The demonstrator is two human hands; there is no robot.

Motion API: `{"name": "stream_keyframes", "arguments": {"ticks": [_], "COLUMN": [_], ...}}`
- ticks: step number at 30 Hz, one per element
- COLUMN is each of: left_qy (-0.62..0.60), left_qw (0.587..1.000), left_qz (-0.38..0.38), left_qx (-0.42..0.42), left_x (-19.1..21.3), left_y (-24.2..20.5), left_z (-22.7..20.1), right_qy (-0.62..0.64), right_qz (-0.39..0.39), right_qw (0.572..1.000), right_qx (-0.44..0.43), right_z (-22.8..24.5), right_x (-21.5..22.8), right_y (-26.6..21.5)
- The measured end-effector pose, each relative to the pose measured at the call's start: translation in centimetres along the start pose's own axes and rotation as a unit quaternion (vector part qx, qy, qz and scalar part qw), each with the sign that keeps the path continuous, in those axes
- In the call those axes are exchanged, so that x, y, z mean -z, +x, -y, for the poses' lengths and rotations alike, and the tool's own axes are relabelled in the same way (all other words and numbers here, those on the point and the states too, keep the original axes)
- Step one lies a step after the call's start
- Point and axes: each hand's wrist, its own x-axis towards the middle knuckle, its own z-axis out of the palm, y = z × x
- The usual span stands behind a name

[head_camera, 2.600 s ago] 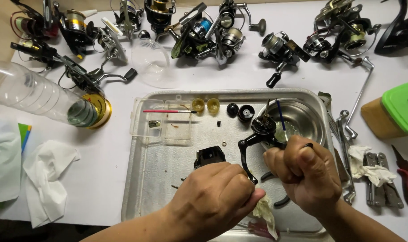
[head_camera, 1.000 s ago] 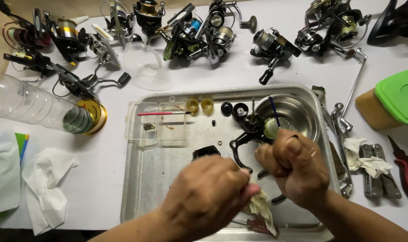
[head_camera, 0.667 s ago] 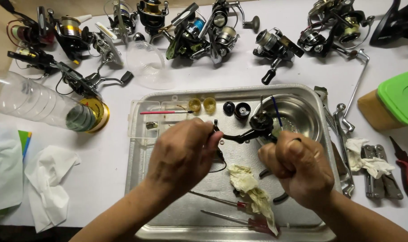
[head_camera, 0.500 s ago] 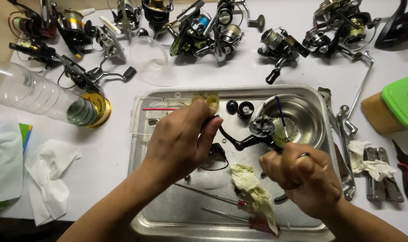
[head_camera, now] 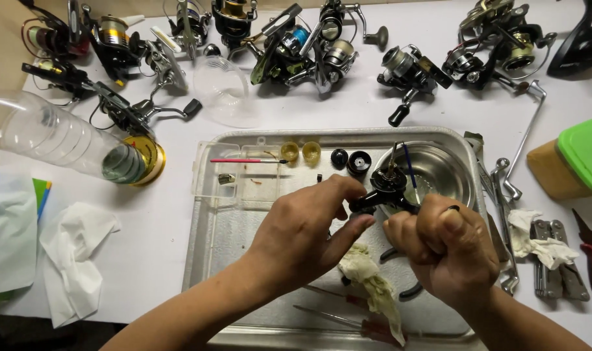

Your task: Disassembling a fishing reel using tools like a wrench and screwdriver to remove the rotor and internal components.

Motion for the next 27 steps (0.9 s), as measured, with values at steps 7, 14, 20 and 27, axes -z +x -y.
{"name": "stream_keyframes", "arguments": {"ticks": [7, 14, 20, 27], "left_qy": [0.024, 0.067, 0.041, 0.098], "left_qw": [0.994, 0.992, 0.964, 0.949], "left_qz": [-0.063, 0.058, 0.190, 0.245], "left_qx": [-0.089, 0.088, 0.182, 0.171], "left_x": [2.3, 7.0, 8.0, 6.6], "left_y": [0.0, -4.0, -6.8, -7.2], "left_z": [-1.5, 2.2, 6.6, 8.9], "right_qy": [0.011, 0.175, 0.262, 0.315], "right_qz": [-0.066, -0.050, -0.045, -0.037], "right_qw": [0.998, 0.980, 0.957, 0.938], "right_qx": [0.010, -0.080, -0.119, -0.142], "right_z": [0.2, 1.1, 0.8, 0.7], "right_x": [0.4, 1.0, 1.1, 1.7], "right_y": [0.3, 1.0, 0.8, 0.5]}}
